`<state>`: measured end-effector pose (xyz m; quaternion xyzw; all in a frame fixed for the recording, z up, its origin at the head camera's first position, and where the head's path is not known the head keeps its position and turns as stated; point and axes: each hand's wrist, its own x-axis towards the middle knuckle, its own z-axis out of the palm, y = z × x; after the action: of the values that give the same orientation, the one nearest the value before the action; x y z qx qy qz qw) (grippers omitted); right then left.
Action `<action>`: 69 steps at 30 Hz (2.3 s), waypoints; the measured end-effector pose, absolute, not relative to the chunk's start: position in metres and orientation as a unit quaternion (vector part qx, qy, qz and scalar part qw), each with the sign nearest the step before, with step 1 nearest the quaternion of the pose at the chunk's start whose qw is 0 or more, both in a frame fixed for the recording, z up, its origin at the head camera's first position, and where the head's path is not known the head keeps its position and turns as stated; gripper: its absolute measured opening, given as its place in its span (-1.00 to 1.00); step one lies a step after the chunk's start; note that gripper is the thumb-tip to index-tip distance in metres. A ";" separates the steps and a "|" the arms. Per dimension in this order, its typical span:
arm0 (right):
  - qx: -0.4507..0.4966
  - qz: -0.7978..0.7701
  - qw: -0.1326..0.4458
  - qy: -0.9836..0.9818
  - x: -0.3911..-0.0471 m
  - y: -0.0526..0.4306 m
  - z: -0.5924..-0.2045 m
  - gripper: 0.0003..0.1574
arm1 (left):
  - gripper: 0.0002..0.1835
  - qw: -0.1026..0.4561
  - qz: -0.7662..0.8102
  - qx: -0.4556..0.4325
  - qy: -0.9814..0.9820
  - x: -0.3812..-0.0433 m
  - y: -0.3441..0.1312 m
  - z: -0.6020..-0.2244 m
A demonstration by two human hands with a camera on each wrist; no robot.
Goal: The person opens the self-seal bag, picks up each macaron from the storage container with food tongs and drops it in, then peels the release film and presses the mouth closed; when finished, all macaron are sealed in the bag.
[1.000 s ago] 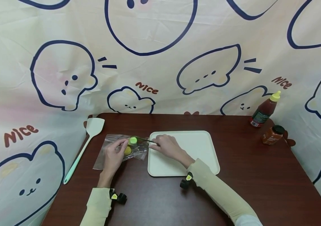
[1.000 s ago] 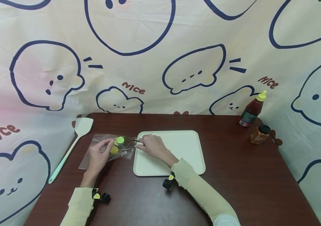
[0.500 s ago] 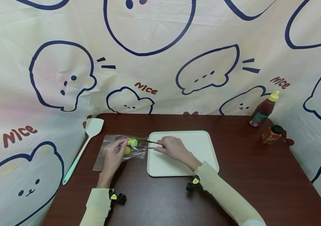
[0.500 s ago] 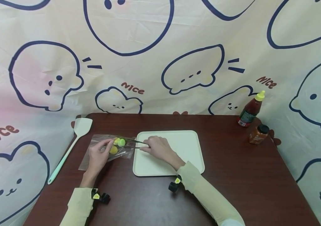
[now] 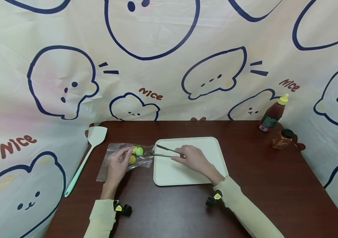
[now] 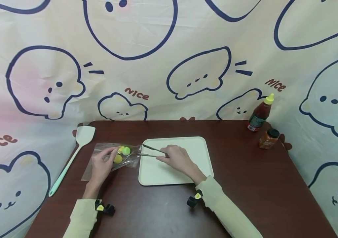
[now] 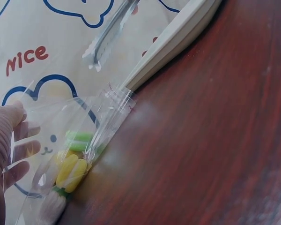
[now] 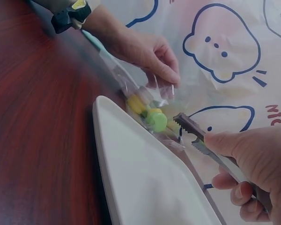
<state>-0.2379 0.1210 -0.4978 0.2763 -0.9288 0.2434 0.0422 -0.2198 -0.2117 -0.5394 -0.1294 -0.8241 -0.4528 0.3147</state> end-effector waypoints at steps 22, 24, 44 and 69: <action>0.077 0.307 0.164 -0.934 -0.176 0.238 -0.508 -0.60 | -0.85 0.296 -0.447 -0.117 -0.836 -0.220 -0.213 -0.542; 0.059 0.311 0.170 -0.933 -0.173 0.250 -0.511 -0.64 | -0.85 0.297 -0.448 -0.117 -0.836 -0.220 -0.213 -0.543; -0.107 0.310 0.171 -0.929 -0.167 0.318 -0.541 -0.39 | -0.83 0.274 -0.457 -0.094 -0.841 -0.219 -0.211 -0.542; -0.107 0.308 0.182 -0.928 -0.172 0.315 -0.562 -0.16 | -0.83 0.276 -0.456 -0.107 -0.840 -0.220 -0.213 -0.545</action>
<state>-0.1717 0.3154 -0.5619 -0.1071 -0.9278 0.3075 0.1818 -0.2199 -0.2131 -0.5448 -0.1068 -0.8396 -0.4555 0.2761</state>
